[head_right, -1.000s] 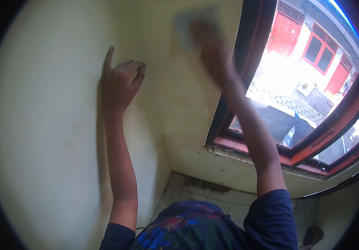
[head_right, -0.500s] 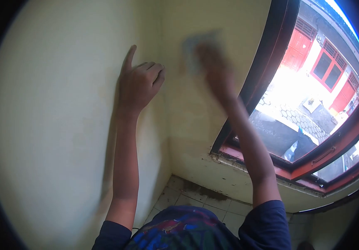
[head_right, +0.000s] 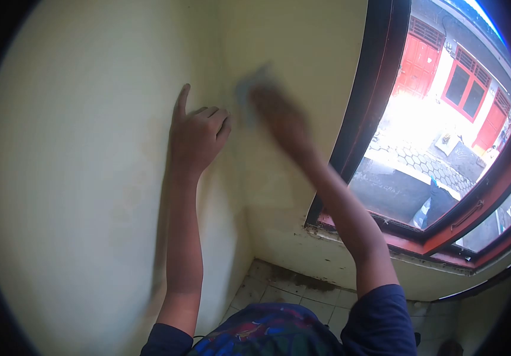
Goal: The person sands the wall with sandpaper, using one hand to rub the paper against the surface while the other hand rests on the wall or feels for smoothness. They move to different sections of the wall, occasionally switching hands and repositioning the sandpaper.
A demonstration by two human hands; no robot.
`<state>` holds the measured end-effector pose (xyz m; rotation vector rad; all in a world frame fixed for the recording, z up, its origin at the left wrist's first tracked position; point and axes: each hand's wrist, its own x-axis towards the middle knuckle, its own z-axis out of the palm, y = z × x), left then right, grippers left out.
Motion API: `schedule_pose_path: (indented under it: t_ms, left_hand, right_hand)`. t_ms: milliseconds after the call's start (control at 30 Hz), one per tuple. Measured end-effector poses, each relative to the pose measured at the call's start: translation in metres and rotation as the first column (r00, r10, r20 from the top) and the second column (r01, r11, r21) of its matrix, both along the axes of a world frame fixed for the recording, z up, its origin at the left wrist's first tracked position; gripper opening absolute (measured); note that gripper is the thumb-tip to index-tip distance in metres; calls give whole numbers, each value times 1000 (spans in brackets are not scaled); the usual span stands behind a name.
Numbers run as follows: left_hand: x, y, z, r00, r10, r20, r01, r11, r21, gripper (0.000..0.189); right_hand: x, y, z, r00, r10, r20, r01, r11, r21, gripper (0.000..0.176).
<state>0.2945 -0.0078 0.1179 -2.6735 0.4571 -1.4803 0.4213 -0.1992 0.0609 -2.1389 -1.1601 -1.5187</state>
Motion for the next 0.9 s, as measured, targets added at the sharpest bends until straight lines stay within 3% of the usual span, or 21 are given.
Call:
schedule_pose_path:
  t_ms: [33,100,200,233,267,300,333,400,433,500,533,567,600,667,700,767,800,833,900]
  left_hand:
    - [0,1,0,1000,23,-6,-23,1000,20,14]
    - [-2,0,0,999,31,-13,-31,999,15,15]
    - [-2,-1,2,1000,27,-9,-27,1000,12,17]
    - [-1,-1,1,1000,18,-4,-18,1000,8,18]
    - [-1,0,0,1000,19,1,-19,1000,11,18]
    - [-1,0,-1,1000,-7,9,7,1000,3,19]
    - [-1,1,-1,999,-35,16,35,999,-3,19]
    - [-4,0,0,1000,2,-5,-2,1000,23,18]
    - [-4,-1,1,999,39,-21,-39,998,39,17]
    - [0,3,0,1000,-6,15,6,999,50,16]
    - [2,4,-1,998,-44,52,41,998,57,16]
    - [2,4,-1,996,-79,45,76,995,60,16]
    - [2,4,1,996,-66,54,62,996,62,16]
    - [1,-1,-1,996,-82,46,79,995,67,15]
    - [2,-1,-1,997,-44,57,40,997,73,16]
    - [5,-2,-1,998,-5,67,0,998,68,16]
    - [6,-2,-2,997,-7,76,3,998,63,16]
    - [6,-2,-3,996,-7,85,2,998,58,16]
    - [7,-3,-5,997,8,82,-13,998,65,16]
  right_hand:
    - [1,13,-54,986,123,-111,-134,986,-95,46]
    - [4,11,-113,991,75,-106,-119,850,-514,40]
    - [18,-10,-64,991,100,-86,-132,779,-614,42]
    - [4,-4,-12,993,-110,-35,64,780,-622,45]
    - [25,-8,25,997,72,2,-64,899,-434,48]
    - [31,-11,73,980,45,192,25,938,-346,49]
    - [18,-13,120,967,-43,252,86,983,-163,48]
    - [1,-21,177,950,-136,279,136,991,21,49]
    - [5,-15,162,949,-150,278,148,989,27,49]
    - [29,13,85,985,17,173,-32,996,88,48]
    - [35,22,27,999,-13,32,19,985,-174,45]
    - [17,24,-20,976,33,-214,-89,962,-260,41]
    - [15,12,-51,972,-7,-233,-112,863,-493,40]
    - [22,-5,-73,968,217,-128,-249,751,-612,41]
    - [29,-7,-62,987,101,-123,-156,766,-623,40]
    - [7,-4,31,980,-82,-180,-36,823,-567,41]
    - [39,-6,54,976,94,198,-6,915,-404,43]
    - [36,-12,95,967,0,257,80,949,-304,45]
    - [1,-27,162,966,-166,198,194,972,-132,49]
